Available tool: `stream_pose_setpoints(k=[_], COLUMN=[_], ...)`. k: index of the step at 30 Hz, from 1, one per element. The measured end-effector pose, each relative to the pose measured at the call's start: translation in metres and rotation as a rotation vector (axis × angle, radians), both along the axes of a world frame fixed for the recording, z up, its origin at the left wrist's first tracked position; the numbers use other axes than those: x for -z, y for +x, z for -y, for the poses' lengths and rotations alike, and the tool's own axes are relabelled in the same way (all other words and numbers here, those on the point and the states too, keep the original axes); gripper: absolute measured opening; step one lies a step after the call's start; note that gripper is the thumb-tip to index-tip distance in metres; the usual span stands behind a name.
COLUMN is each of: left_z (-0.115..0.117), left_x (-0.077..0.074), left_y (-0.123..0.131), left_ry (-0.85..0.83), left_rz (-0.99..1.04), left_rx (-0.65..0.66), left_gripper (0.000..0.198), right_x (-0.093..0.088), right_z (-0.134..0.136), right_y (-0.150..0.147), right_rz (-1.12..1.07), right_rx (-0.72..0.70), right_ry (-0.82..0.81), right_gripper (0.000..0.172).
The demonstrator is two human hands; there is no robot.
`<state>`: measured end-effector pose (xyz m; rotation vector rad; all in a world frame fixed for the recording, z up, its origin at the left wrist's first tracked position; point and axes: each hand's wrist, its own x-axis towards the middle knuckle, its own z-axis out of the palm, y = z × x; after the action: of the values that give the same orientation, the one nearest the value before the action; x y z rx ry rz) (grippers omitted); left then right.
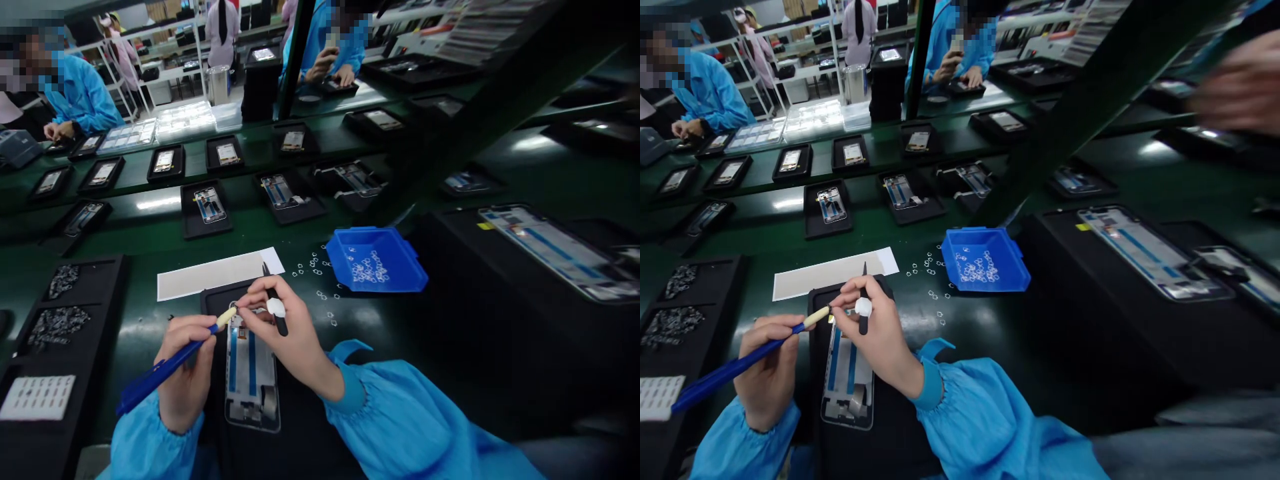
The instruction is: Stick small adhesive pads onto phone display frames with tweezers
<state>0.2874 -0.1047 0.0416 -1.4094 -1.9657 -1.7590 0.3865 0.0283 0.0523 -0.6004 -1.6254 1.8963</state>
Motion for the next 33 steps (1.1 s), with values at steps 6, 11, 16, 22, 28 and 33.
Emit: stream_pose_setpoints(k=[6, 11, 16, 22, 28, 33], left_z=[-0.004, -0.014, -0.016, -0.012, -0.016, -0.010], left_x=[-0.001, 0.005, 0.008, 0.010, 0.009, 0.012], left_y=[0.001, -0.002, -0.010, -0.019, -0.014, -0.011], left_ry=[0.026, 0.000, 0.039, -0.068, -0.189, -0.341], left_rz=[0.115, 0.515, 0.662, 0.524, 0.283, 0.167], left_rx=[-0.001, 0.064, 0.046, -0.074, -0.079, -0.024], left_gripper=[0.007, 0.011, 0.019, 0.025, 0.026, 0.022], right_x=[0.000, -0.003, 0.011, 0.048, 0.036, 0.035], right_z=[-0.003, -0.010, -0.096, -0.152, -0.064, -0.050], right_y=[0.003, 0.013, 0.057, 0.095, 0.042, 0.016], right_rz=[-0.029, -0.054, 0.286, 0.759, 0.344, 0.306], right_rx=[-0.019, 0.004, 0.544, 0.681, 0.057, -0.115], right_ry=[-0.016, 0.028, 0.484, 0.843, 1.017, 0.938], right_gripper=[0.022, 0.021, 0.020, 0.020, 0.015, 0.030])
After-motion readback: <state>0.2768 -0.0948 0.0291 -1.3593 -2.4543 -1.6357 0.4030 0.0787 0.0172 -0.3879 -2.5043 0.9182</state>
